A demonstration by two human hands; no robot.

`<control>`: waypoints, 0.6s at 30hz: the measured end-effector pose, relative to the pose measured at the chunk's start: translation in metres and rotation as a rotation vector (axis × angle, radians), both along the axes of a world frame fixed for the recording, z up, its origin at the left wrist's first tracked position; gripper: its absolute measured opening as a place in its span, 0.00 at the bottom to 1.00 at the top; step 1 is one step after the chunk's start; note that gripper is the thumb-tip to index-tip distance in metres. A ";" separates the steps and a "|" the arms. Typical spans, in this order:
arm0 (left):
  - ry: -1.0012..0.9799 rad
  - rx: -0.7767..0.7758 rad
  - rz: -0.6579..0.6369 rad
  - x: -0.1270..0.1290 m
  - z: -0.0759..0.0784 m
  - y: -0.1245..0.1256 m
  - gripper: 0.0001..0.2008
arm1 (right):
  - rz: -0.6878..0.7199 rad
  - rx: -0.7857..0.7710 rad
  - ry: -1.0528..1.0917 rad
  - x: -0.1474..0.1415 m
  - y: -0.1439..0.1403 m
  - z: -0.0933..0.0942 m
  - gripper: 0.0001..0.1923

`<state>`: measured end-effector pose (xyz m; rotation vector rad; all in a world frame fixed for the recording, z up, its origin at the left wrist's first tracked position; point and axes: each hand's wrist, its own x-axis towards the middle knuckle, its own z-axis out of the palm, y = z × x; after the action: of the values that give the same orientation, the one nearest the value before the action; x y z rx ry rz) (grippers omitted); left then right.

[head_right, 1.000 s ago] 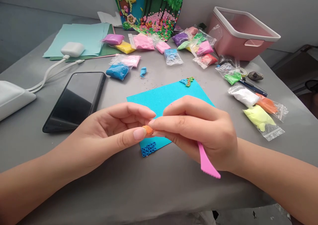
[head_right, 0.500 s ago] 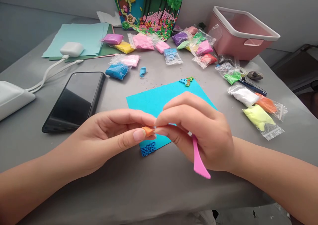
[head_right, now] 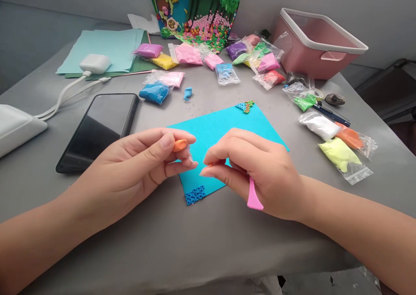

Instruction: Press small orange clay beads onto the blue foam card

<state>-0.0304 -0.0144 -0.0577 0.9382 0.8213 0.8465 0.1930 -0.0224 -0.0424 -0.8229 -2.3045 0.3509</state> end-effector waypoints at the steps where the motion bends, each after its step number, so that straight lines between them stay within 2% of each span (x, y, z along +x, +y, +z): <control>1: 0.000 0.003 0.005 -0.001 0.000 0.000 0.09 | 0.010 0.015 -0.004 -0.001 0.000 -0.001 0.04; 6: -0.004 0.012 0.024 -0.002 -0.001 0.000 0.10 | 0.081 0.040 -0.044 -0.002 0.001 -0.009 0.03; 12: 0.007 0.010 0.063 -0.003 -0.001 0.000 0.09 | 0.133 -0.037 -0.120 0.001 0.003 -0.017 0.05; 18: 0.057 0.027 0.070 -0.003 0.000 0.001 0.07 | 0.175 -0.140 -0.205 0.003 0.003 -0.017 0.04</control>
<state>-0.0339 -0.0136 -0.0581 0.9661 0.8983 0.8965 0.1957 -0.0190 -0.0598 -0.7554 -2.5754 0.5315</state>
